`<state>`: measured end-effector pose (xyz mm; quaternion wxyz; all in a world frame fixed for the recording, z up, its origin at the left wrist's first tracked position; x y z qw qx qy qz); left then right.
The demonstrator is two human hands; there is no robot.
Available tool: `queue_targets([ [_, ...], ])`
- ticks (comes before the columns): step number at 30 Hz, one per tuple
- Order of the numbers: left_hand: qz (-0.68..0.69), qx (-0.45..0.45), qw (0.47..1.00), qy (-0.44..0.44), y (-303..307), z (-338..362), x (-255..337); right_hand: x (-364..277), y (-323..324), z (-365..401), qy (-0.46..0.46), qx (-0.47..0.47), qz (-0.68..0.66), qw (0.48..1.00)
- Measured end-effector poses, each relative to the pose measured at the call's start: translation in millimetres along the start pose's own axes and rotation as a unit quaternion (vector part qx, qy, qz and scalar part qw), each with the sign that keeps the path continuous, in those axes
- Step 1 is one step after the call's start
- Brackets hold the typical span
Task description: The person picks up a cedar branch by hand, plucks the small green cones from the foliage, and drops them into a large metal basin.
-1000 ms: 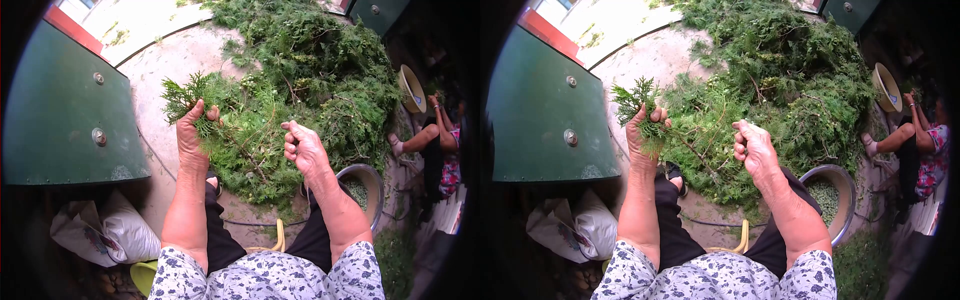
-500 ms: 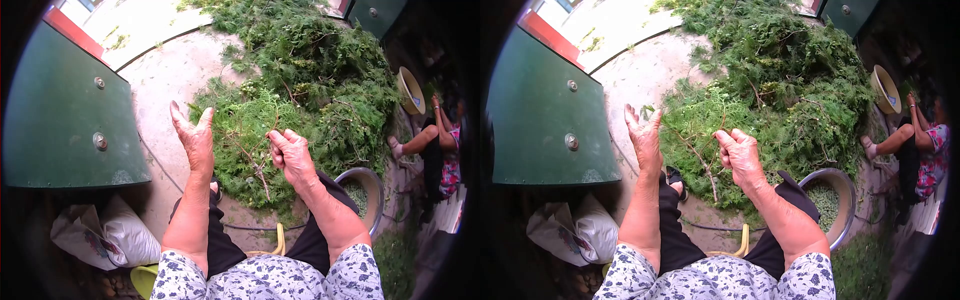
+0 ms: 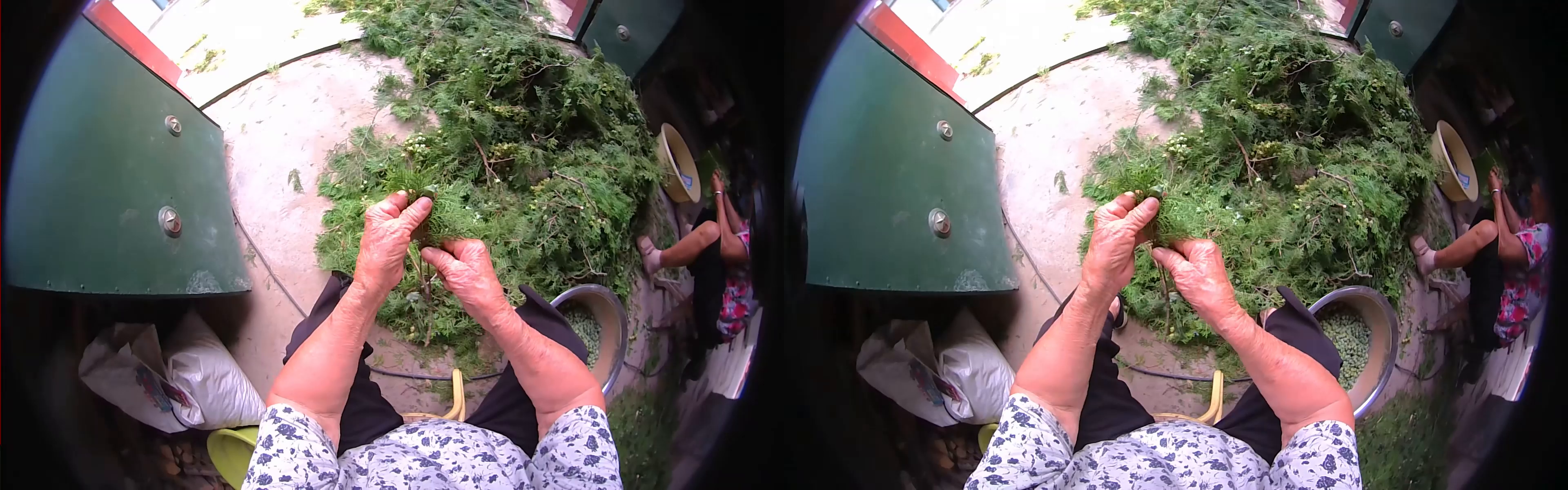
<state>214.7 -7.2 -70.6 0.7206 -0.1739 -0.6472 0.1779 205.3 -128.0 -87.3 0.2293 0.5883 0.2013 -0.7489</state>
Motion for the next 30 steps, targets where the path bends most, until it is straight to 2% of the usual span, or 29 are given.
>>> queue_targets([
  [2,-0.032,-0.004,0.999,-0.015,-2.1,1.7,5.8,-14.3,11.0,-4.0,0.023,0.005,0.052,0.998],
  [3,-0.096,0.004,0.995,-0.009,1.1,2.7,6.4,-18.1,24.5,-3.7,0.013,0.041,0.12,0.992],
  [4,-0.159,0.011,0.987,-0.001,3.3,3.8,7.0,-21.6,28.0,-6.7,0.012,0.041,0.12,0.992],
  [6,-0.184,0.001,0.983,0.001,1.0,5.5,6.1,-44.2,46.3,-2.7,0.09,0.137,0.095,0.982],
  [8,-0.209,-0.01,0.978,0.005,-2.1,6.7,5.8,-46.4,47.0,-4.3,0.091,0.129,0.078,0.984],
  [10,-0.251,-0.04,0.967,0.014,-8.6,8.4,6.4,-51.5,37.1,-7.9,0.131,0.089,0.071,0.985],
  [11,-0.263,-0.036,0.963,0.04,-9.4,8.7,4.5,-49.7,37.1,-9.1,0.13,0.09,0.071,0.985],
  [14,-0.312,-0.051,0.949,0.007,-14.1,9.6,3.2,-46.9,31.0,-13.0,0.154,0.064,0.135,0.977],
  [16,-0.294,-0.051,0.954,0.022,-17.4,12.4,7.0,-56.9,29.2,-8.8,0.165,0.068,0.159,0.971],
  [17,-0.238,-0.054,0.969,0.032,-17.6,13.0,4.8,-47.6,30.3,-9.3,0.076,0.055,-0.001,0.996],
  [18,-0.181,-0.057,0.981,0.041,-17.8,13.5,2.1,-33.6,26.4,-8.5,-0.016,0.041,-0.161,0.986],
  [19,-0.164,-0.104,0.98,-0.045,-18.1,9.0,4.7,-22.5,27.3,-11.9,-0.021,0.005,-0.257,0.966],
  [20,-0.164,-0.104,0.98,-0.044,-15.4,8.3,2.1,-18.5,30.7,-12.8,-0.022,0.005,-0.258,0.966],
  [22,0.069,-0.013,0.997,0.036,-6.3,9.4,-3.9,-19.2,33.3,-14.8,0.019,-0.008,-0.346,0.938],
  [23,0.061,0.034,0.996,0.059,0.9,10.4,-0.8,-22.4,37.2,-14.6,0.025,-0.006,-0.358,0.933],
  [24,0.095,0.06,0.993,0.034,6.6,6.3,2.1,-27.9,40.7,-15.6,0.054,-0.021,-0.363,0.93],
  [26,0.215,0.016,0.976,0.032,9.2,5.4,11.9,-30.6,44.9,-11.6,0.047,0.013,-0.415,0.909],
  [27,0.246,0.005,0.969,0.03,13.7,4.5,13.8,-23.8,47.2,-9.8,0.021,0.065,-0.449,0.891],
  [30,0.326,-0.092,0.941,-0.004,17.6,0.6,23.7,11.5,50.1,-8.0,-0.029,0.102,-0.445,0.889],
])
Point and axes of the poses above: each hand's wrist, its own z-axis away from the middle knuckle, its own y-axis out of the back of the hand, x = y × z, the point moved 7 cm from there along -z, towards the middle knuckle, and after that the axes turned 11 degrees about -x, right-handed, at the moved point
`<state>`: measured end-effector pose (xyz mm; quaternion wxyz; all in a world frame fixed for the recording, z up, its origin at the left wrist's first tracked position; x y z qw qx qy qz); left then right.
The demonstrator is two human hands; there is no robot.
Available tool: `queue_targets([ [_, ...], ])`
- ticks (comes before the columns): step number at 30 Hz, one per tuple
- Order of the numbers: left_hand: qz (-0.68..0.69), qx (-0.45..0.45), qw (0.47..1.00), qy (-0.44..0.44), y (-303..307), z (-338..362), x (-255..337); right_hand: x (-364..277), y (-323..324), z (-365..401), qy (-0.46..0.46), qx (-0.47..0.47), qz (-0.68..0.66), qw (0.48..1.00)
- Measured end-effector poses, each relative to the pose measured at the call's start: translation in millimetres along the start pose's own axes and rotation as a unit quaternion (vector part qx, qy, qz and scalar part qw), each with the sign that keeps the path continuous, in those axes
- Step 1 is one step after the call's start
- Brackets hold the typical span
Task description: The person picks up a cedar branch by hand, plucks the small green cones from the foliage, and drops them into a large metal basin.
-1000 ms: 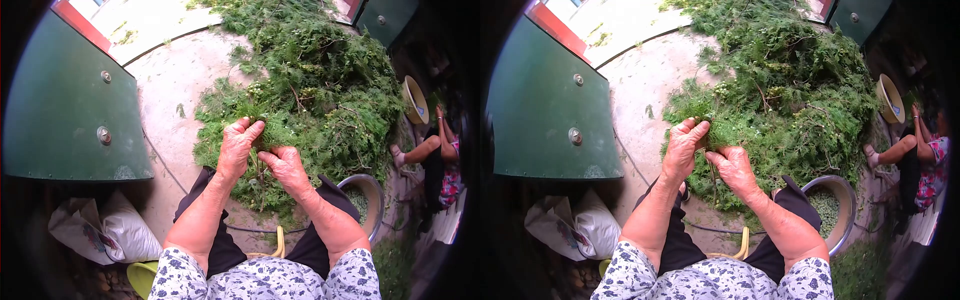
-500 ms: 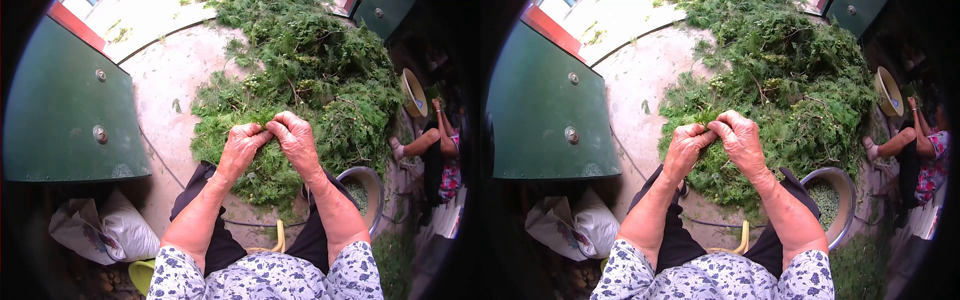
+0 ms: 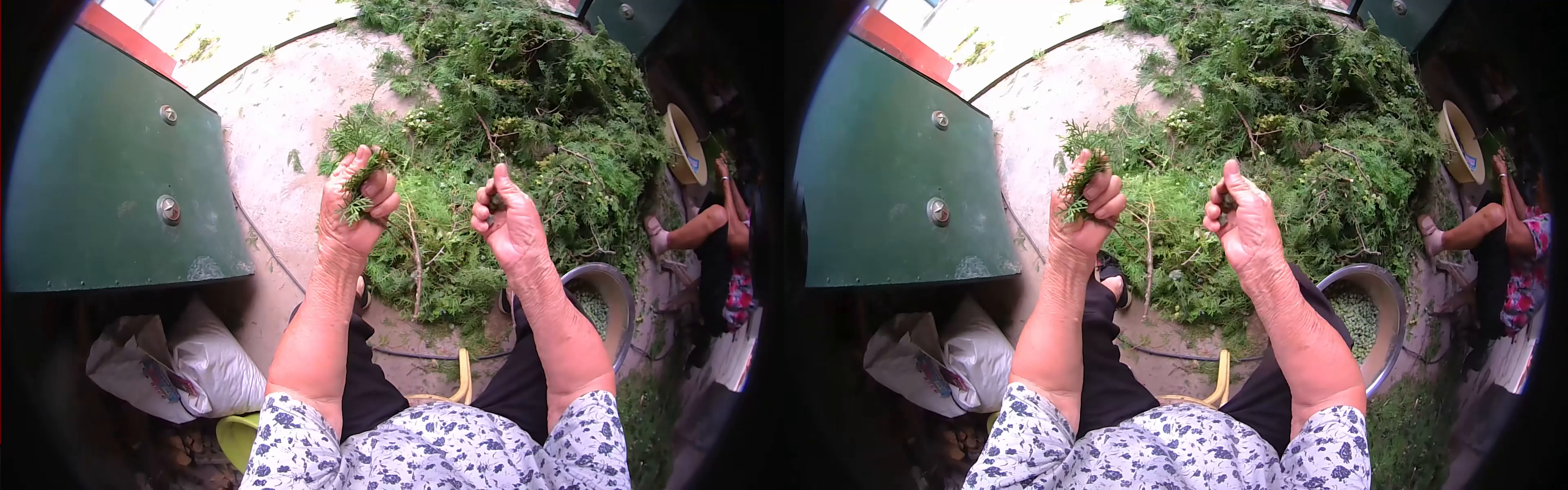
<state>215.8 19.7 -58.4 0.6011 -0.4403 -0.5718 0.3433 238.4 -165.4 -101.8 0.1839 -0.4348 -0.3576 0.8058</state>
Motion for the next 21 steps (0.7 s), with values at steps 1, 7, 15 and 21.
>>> queue_targets([
  [1,-0.001,0.001,1.0,0.001,-0.3,-0.2,2.2,8.3,2.9,1.1,-0.016,-0.002,0.044,0.999],
  [7,0.043,-0.032,0.998,-0.037,-5.5,0.5,13.4,71.7,-14.1,26.1,-0.22,-0.053,0.211,0.951],
  [15,0.02,-0.141,0.987,-0.071,-16.2,2.2,26.8,91.5,-26.9,41.1,-0.286,-0.052,0.119,0.95],
  [21,-0.087,-0.092,0.985,-0.119,-12.6,8.4,43.8,86.0,-15.7,39.0,-0.225,-0.065,0.127,0.964],
])
Point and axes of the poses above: each hand's wrist, its own z-axis away from the middle knuckle, its own y-axis out of the back of the hand, x = y × z, the point moved 7 cm from there along -z, towards the middle knuckle, and after that the axes turned 11 degrees about -x, right-handed, at the moved point
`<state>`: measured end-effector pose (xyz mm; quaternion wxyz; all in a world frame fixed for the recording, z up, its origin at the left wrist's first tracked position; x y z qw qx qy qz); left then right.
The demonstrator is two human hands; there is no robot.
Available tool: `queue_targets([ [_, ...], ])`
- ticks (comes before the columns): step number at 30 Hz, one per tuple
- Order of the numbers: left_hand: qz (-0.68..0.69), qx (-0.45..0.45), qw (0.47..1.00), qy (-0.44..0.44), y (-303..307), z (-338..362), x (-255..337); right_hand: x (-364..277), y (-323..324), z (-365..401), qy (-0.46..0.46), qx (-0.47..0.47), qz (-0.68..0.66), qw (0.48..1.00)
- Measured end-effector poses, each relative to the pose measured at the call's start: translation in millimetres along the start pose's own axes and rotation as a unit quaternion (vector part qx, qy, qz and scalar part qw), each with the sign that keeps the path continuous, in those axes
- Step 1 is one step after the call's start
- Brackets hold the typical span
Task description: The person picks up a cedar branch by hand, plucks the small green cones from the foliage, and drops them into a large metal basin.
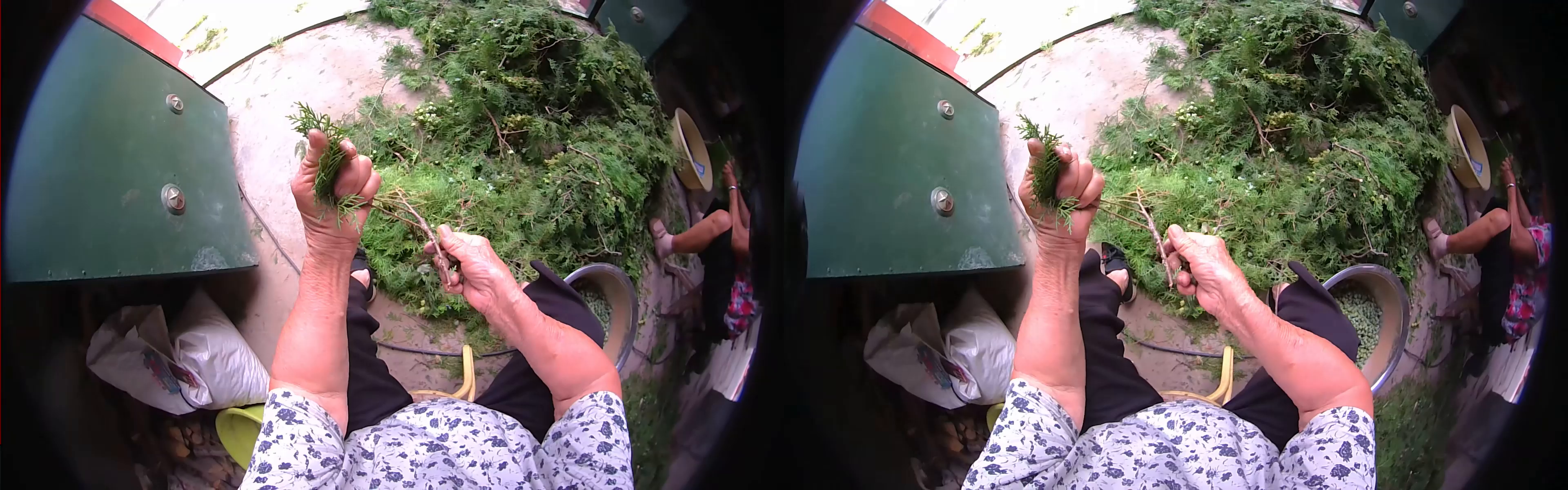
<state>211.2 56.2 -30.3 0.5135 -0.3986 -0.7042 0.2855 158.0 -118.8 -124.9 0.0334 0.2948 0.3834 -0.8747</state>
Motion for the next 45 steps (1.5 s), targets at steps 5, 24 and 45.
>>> queue_targets([
  [5,-0.017,0.038,0.999,-0.009,4.8,-1.0,1.8,-43.4,16.2,10.8,0.08,0.001,0.051,0.995],
  [24,0.089,0.108,0.987,-0.072,48.6,10.2,5.7,11.5,377.9,308.5,0.054,0.472,0.396,0.786],
  [45,-0.037,0.319,0.943,-0.081,29.2,18.6,-1.8,-58.9,-67.4,62.0,0.243,0.123,0.654,0.706],
])
Point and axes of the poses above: each hand's wrist, its own z-axis away from the middle knuckle, its own y-axis out of the back of the hand, x = y × z, the point moved 7 cm from there along -z, towards the middle knuckle, and after that the axes turned 11 degrees about -x, right-handed, at the moved point
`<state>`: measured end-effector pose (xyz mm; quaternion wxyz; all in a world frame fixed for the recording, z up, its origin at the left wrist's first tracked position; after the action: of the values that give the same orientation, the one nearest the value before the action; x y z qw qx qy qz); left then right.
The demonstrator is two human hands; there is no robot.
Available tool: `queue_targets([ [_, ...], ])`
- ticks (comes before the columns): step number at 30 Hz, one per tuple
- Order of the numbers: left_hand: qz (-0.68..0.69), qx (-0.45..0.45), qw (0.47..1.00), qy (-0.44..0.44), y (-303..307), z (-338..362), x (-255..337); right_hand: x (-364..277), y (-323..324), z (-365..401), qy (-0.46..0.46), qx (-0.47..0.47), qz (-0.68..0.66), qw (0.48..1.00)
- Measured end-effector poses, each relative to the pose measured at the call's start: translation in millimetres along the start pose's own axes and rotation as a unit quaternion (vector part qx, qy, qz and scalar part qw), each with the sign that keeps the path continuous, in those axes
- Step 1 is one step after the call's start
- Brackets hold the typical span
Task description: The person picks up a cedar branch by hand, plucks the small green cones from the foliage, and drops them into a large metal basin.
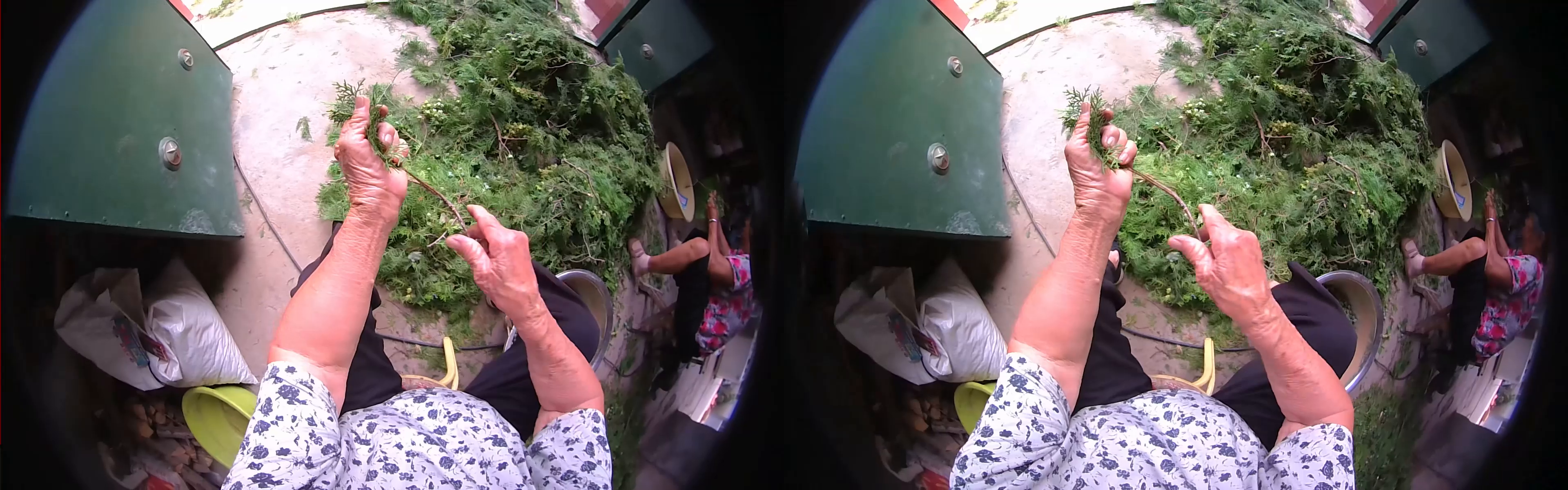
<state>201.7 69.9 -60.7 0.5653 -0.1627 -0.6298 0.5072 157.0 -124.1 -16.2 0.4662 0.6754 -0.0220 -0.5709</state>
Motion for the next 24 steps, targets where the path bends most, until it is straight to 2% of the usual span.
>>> queue_targets([
  [4,-0.007,-0.034,0.999,0.011,2.1,-1.5,3.1,34.9,-22.9,-22.8,0.027,0.003,0.05,0.998],
  [6,-0.032,-0.01,0.999,-0.025,-3.6,-2.0,16.0,61.8,-20.1,-25.9,-0.08,-0.003,-0.1,0.992],
  [7,-0.043,-0.052,0.996,-0.051,-1.1,-5.4,26.8,69.6,-17.9,-25.2,-0.121,0.002,-0.146,0.982],
  [8,-0.041,-0.053,0.996,-0.054,3.7,-8.2,34.0,76.1,-15.4,-21.0,-0.167,-0.022,-0.219,0.961],
  [10,-0.031,0.015,0.996,-0.087,20.6,-11.1,51.8,92.6,-14.0,-13.6,-0.2,-0.05,-0.303,0.931],
  [12,-0.028,0.031,0.996,-0.073,32.7,-9.8,61.5,104.3,-10.0,-7.9,-0.206,-0.052,-0.313,0.926],
  [15,-0.025,0.035,0.996,-0.081,46.8,-10.7,75.5,116.8,-6.7,3.9,-0.254,-0.042,-0.401,0.879],
  [18,-0.016,0.033,0.996,-0.084,53.7,-8.4,81.5,125.2,-6.0,10.8,-0.255,-0.046,-0.448,0.856],
  [24,-0.023,0.037,0.995,-0.086,53.6,-6.3,87.6,138.2,-1.8,17.1,-0.216,-0.028,-0.448,0.867],
])
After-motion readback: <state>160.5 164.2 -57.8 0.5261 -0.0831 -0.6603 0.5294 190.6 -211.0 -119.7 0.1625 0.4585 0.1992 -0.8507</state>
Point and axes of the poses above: each hand's wrist, its own z-axis away from the middle knuckle, its own y-axis out of the back of the hand, x = y × z, the point moved 7 cm from there along -z, towards the middle knuckle, and after that the axes turned 11 degrees about -x, right-handed, at the moved point
